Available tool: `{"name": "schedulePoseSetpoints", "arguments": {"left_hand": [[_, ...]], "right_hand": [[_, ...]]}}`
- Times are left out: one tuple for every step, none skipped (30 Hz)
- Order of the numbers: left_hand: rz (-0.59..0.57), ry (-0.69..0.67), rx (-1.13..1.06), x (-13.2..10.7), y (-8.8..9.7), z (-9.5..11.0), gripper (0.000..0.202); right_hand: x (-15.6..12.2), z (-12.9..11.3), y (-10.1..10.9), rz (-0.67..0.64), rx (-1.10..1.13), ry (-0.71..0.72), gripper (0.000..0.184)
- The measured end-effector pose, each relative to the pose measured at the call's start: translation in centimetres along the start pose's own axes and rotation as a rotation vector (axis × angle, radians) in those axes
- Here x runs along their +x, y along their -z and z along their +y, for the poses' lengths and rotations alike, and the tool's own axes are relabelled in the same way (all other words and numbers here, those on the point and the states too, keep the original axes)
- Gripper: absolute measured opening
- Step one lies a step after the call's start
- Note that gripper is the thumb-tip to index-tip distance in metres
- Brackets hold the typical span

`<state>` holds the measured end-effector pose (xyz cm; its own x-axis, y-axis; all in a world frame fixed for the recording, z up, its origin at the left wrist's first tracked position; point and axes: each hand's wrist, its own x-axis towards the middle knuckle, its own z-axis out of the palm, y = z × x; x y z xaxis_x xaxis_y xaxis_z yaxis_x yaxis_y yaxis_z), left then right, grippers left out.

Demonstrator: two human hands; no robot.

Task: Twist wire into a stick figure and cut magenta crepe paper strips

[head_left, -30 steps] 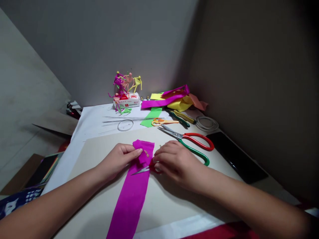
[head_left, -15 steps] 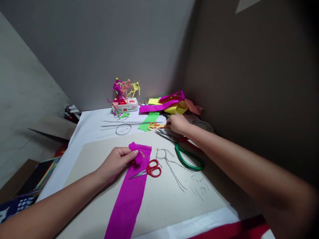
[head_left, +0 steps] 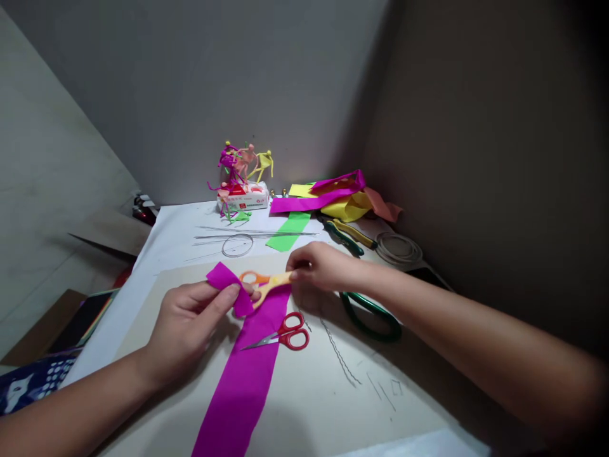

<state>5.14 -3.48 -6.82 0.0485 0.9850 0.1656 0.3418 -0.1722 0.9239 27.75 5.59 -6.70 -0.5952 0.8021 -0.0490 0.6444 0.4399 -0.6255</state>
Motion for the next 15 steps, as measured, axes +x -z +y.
{"name": "schedulePoseSetpoints", "arguments": {"left_hand": [[-0.006,-0.003,0.01,0.0,0.0,0.1,0.022],[-0.013,0.003,0.016,0.0,0.0,0.0,0.022],[-0.02,0.014,0.022,0.1,-0.1,-0.1,0.023],[-0.023,0.029,0.025,0.3,-0.2,-0.3,0.024],[-0.02,0.044,0.025,0.4,-0.3,-0.4,0.025],[-0.014,0.054,0.018,0.6,-0.4,-0.6,0.026],[-0.004,0.058,0.005,0.7,-0.5,-0.7,0.026],[0.004,0.057,-0.014,0.9,-0.5,-0.7,0.026],[0.009,0.053,-0.037,1.0,-0.6,-0.7,0.025],[0.011,0.045,-0.06,1.0,-0.6,-0.6,0.025],[0.014,0.036,-0.078,1.0,-0.7,-0.5,0.024],[0.014,0.03,-0.088,1.0,-0.7,-0.3,0.024],[0.014,0.029,-0.085,0.9,-0.7,-0.2,0.024],[0.016,0.028,-0.08,0.8,-0.7,0.0,0.023],[0.022,0.027,-0.075,0.7,-0.7,0.1,0.023]], "right_hand": [[0.0,-0.5,-0.7,-0.04,-0.014,0.026,0.013],[0.0,-0.9,-1.2,-0.05,-0.048,0.047,0.015],[-0.1,-1.2,-1.6,-0.027,-0.1,0.067,0.016],[-0.2,-1.5,-1.8,0.019,-0.165,0.09,0.018],[-0.5,-1.7,-1.9,0.074,-0.237,0.113,0.019],[-1.0,-2.0,-1.9,0.119,-0.307,0.134,0.018],[-1.6,-2.3,-1.9,0.141,-0.367,0.157,0.017],[-2.4,-2.6,-1.9,0.124,-0.41,0.177,0.015],[-3.2,-3.0,-2.1,0.082,-0.436,0.18,0.015],[-4.1,-3.4,-2.3,0.034,-0.448,0.18,0.017],[-4.9,-3.8,-2.7,0.006,-0.458,0.174,0.019],[-5.7,-4.1,-3.2,-0.014,-0.48,0.157,0.02],[-6.3,-4.3,-3.8,-0.022,-0.509,0.145,0.019],[-6.8,-4.5,-4.4,-0.018,-0.543,0.137,0.019],[-7.1,-4.5,-4.9,-0.011,-0.579,0.133,0.018]]}}
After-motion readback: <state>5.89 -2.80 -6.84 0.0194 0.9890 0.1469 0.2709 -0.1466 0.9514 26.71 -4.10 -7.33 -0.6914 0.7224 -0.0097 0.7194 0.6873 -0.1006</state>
